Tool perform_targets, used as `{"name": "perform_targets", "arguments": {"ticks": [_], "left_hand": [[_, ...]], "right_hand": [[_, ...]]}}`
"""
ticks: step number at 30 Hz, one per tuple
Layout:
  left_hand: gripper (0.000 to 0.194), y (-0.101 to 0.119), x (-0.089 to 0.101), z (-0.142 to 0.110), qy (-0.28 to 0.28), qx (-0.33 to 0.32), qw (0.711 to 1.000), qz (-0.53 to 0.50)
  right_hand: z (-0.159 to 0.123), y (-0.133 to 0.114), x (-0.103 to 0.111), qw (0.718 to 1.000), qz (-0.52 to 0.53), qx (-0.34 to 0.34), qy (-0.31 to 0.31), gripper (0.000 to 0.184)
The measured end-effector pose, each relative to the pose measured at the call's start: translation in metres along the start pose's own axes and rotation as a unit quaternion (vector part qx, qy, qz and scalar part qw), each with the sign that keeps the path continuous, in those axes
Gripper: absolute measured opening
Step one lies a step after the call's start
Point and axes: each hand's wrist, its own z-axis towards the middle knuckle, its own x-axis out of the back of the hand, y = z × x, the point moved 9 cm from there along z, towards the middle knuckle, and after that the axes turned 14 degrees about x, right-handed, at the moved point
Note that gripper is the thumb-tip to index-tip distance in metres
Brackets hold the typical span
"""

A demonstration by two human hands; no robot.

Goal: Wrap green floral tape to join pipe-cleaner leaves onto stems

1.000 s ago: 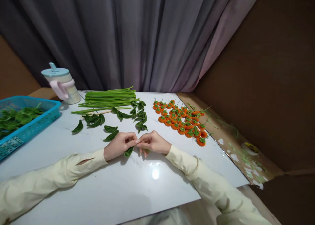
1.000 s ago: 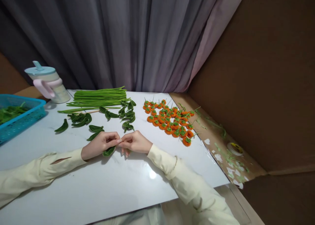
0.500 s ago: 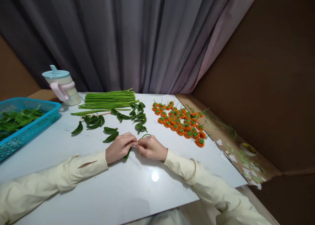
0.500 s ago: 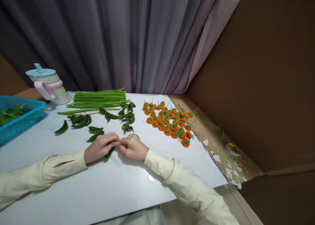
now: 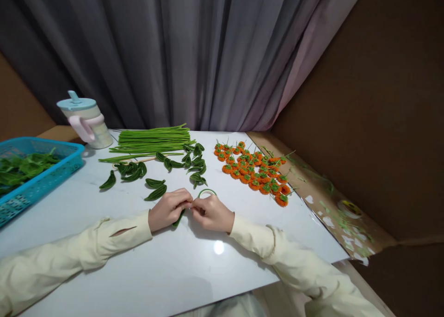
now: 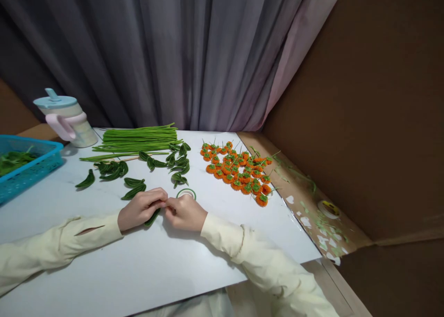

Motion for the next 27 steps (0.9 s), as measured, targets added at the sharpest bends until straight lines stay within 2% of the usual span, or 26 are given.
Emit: {"name": "perform_targets", "arguments": {"ticks": [6,11,16,21,24,27], "left_hand": [[0.021,0.004,-0.001,-0.002,0.000,-0.019,1.000,-0.003],[0.021,-0.001,-0.004,0.000,-0.018,0.008,1.000,-0.005],[0.024,-0.005,-0.008,0.002,-0.050,0.033,0.998,-0.008],[0.024,-0.001,-0.010,0.000,-0.048,-0.001,0.999,-0.002],[0.024,0.003,-0.012,-0.002,-0.054,-0.029,0.998,0.005],[0.024,0.007,-0.013,-0.004,-0.062,-0.048,0.997,0.005]], "right_hand": [[-0.001,-0.001,0.000,1.000,-0.023,0.018,-0.006,0.013],[0.000,0.008,0.004,0.997,0.072,0.012,-0.038,0.016],[0.000,0.014,0.003,0.980,0.180,-0.036,-0.072,0.020],[-0.001,0.013,0.001,0.970,0.224,-0.057,-0.077,0.020],[-0.003,0.015,-0.004,0.949,0.286,-0.086,-0.096,0.021],[-0.007,0.018,-0.010,0.913,0.370,-0.132,-0.110,0.019]]}}
